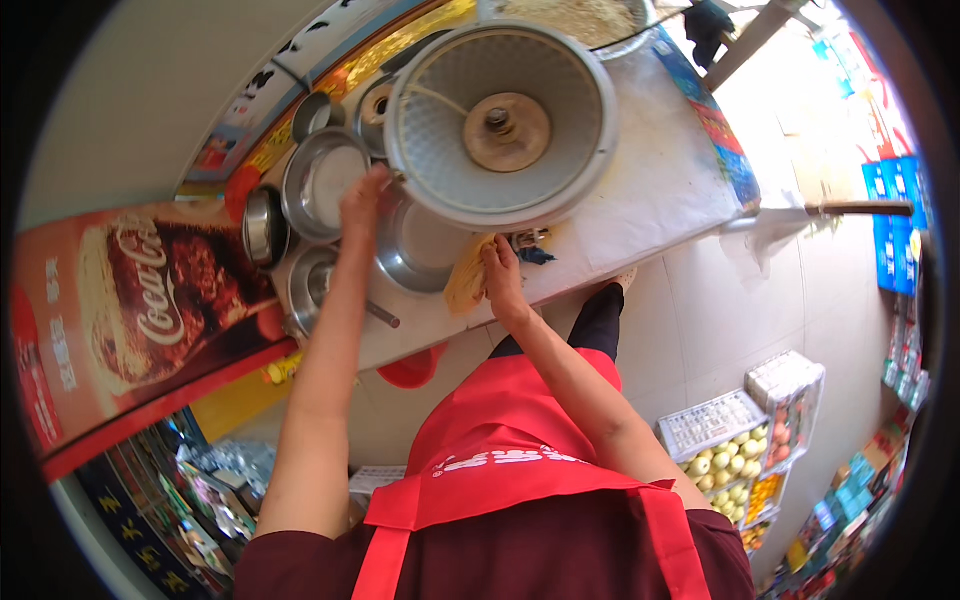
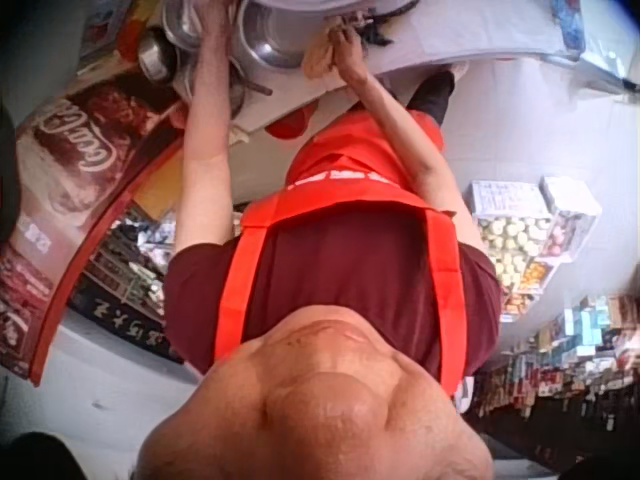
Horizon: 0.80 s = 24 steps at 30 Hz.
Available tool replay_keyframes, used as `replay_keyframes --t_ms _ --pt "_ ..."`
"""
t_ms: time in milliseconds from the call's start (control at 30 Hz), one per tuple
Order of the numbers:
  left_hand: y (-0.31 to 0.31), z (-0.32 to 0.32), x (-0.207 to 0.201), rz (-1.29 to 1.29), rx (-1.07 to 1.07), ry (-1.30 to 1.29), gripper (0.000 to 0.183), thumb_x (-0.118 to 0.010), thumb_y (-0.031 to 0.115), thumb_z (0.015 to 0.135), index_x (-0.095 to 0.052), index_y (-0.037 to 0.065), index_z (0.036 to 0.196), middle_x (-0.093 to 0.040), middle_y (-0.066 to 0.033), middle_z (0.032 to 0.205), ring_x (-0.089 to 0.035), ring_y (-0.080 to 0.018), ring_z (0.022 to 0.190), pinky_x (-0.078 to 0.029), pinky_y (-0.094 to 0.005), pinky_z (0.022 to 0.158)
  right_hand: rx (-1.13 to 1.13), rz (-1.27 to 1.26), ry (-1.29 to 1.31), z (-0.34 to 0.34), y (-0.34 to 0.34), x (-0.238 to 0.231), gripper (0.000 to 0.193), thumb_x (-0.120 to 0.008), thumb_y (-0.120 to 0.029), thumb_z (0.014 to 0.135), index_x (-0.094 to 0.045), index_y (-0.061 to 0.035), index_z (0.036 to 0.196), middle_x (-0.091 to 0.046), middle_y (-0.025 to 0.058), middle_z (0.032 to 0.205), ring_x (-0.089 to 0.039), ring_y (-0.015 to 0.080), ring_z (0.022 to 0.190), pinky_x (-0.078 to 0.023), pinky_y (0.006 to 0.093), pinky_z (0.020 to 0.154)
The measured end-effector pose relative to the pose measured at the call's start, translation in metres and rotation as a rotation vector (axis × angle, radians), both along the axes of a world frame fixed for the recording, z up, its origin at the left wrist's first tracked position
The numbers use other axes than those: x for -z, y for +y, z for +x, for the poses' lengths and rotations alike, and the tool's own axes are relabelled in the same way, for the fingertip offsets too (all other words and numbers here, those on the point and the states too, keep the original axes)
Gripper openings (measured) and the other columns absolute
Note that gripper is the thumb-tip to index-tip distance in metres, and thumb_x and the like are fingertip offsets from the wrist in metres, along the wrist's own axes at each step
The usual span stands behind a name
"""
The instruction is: The person assembles a food processing machine by placing a mesh insert, a plastic liner, and a wooden disc into a metal container, then secures the components with a central bolt and a wrench. The person then wipes the exterior of the machine with a cloth.
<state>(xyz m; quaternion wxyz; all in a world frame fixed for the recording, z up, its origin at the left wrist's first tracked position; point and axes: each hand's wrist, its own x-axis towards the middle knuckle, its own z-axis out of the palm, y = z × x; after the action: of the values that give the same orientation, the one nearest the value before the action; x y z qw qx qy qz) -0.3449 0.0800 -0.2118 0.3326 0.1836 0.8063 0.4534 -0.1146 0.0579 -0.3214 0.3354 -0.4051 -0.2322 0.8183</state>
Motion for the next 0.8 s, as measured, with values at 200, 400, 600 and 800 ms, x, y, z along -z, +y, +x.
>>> replay_keyframes --t_ms 200,400,600,800 --pt "-0.123 0.059 0.083 0.091 -0.137 -0.887 0.056 -0.065 0.042 0.096 -0.052 0.007 0.137 -0.066 -0.0039 0.121 -0.065 -0.0209 0.107 -0.055 -0.0382 0.09 -0.235 0.698 -0.218 -0.044 -0.027 0.018 0.029 -0.057 -0.002 0.093 -0.059 -0.001 0.121 -0.065 0.0092 0.104 -0.06 0.0247 0.1 -0.046 0.035 0.09" --pt "-0.133 -0.007 0.108 0.225 -0.429 -0.441 0.045 -0.075 0.026 0.091 -0.058 0.005 0.127 -0.067 -0.008 0.114 -0.068 -0.022 0.099 -0.058 -0.038 0.083 -0.237 1.021 -0.603 -0.065 0.04 0.048 0.028 -0.052 0.002 0.09 -0.067 -0.0051 0.113 -0.066 0.014 0.103 -0.063 0.0246 0.09 -0.049 0.0364 0.083" --pt "-0.128 -0.042 0.135 0.269 -0.422 -0.927 0.046 -0.076 0.031 0.09 -0.059 0.007 0.126 -0.067 -0.0067 0.116 -0.068 -0.0215 0.102 -0.057 -0.0379 0.087 -0.431 0.884 -0.492 -0.111 0.044 0.067 0.024 -0.056 -0.01 0.096 -0.063 -0.0046 0.118 -0.066 0.0128 0.095 -0.061 0.0225 0.083 -0.05 0.034 0.078" --pt "-0.134 -0.049 0.185 0.354 -0.461 -0.739 0.045 -0.071 0.031 0.094 -0.057 0.006 0.129 -0.065 -0.0079 0.121 -0.065 -0.02 0.108 -0.054 -0.0334 0.091 -0.699 0.549 -0.532 -0.119 0.028 0.081 0.04 -0.061 -0.022 0.096 -0.053 -0.0052 0.131 -0.061 0.0181 0.118 -0.061 0.0291 0.106 -0.049 0.0375 0.087"
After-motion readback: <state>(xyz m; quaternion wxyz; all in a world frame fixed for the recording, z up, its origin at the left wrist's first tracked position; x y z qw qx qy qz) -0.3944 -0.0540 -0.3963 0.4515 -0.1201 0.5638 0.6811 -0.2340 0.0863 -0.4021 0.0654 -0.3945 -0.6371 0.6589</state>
